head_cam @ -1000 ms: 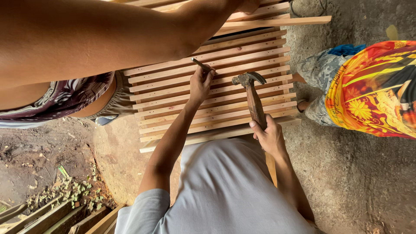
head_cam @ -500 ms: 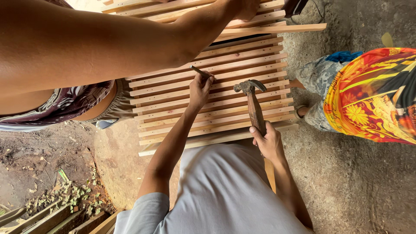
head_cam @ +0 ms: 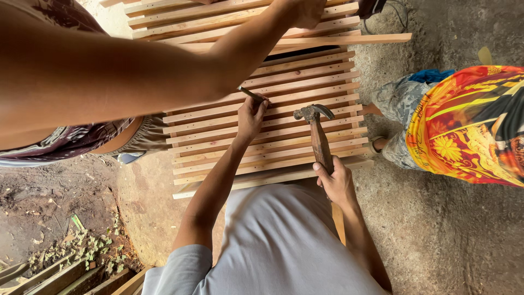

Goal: The person hammers nails into a wooden slatted structure using a hammer. They repeatedly pick up nails, position them on the wood, and strike them to secure the slats.

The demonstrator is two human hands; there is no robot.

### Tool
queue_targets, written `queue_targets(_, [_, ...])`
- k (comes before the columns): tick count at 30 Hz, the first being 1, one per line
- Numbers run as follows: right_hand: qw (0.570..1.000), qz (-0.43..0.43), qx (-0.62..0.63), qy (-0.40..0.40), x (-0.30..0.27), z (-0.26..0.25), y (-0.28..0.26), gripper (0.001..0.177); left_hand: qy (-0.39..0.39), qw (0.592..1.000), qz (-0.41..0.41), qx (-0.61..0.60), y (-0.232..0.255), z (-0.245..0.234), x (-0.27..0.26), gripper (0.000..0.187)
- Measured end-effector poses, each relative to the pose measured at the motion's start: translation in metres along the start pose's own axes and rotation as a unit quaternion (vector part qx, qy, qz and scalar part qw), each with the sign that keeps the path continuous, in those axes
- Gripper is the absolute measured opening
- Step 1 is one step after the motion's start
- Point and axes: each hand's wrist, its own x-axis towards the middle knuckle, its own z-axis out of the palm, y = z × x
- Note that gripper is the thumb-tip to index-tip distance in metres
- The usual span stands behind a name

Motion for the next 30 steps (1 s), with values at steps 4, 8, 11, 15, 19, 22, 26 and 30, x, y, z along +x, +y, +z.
queue_targets(4, [1.0,-0.008,0.01,0.002,0.0,-0.003,-0.007,0.045,-0.005,1.0,0.005,-0.004,-0.001,0.001,-0.001,0.01])
queue_targets(8, [1.0,0.019,0.015,-0.005,0.0,-0.005,-0.014,0.044,-0.013,0.996,0.046,0.07,0.0,-0.001,-0.006,0.009])
queue_targets(11, [1.0,-0.008,0.012,-0.002,0.003,-0.005,-0.013,0.043,-0.018,0.983,0.136,0.123,0.0,-0.001,-0.008,0.01])
queue_targets(15, [0.999,-0.032,0.039,0.008,0.005,-0.005,-0.007,0.04,-0.021,0.988,0.117,0.1,-0.005,-0.001,-0.01,0.01])
queue_targets(19, [0.997,-0.043,0.061,0.01,0.008,-0.005,-0.007,0.037,-0.046,0.997,0.058,0.012,-0.016,0.001,-0.009,0.008])
queue_targets(22, [0.998,-0.037,0.058,0.008,0.009,-0.006,-0.008,0.037,-0.07,0.997,0.007,-0.039,-0.03,0.011,-0.022,0.003])
queue_targets(26, [0.998,-0.04,0.057,0.003,0.011,-0.004,-0.011,0.037,-0.06,0.998,0.01,-0.024,-0.032,0.031,-0.056,0.006])
queue_targets(30, [0.998,-0.039,0.057,-0.007,0.013,-0.003,-0.01,0.038,0.042,0.988,-0.085,-0.12,-0.011,0.051,-0.052,0.02])
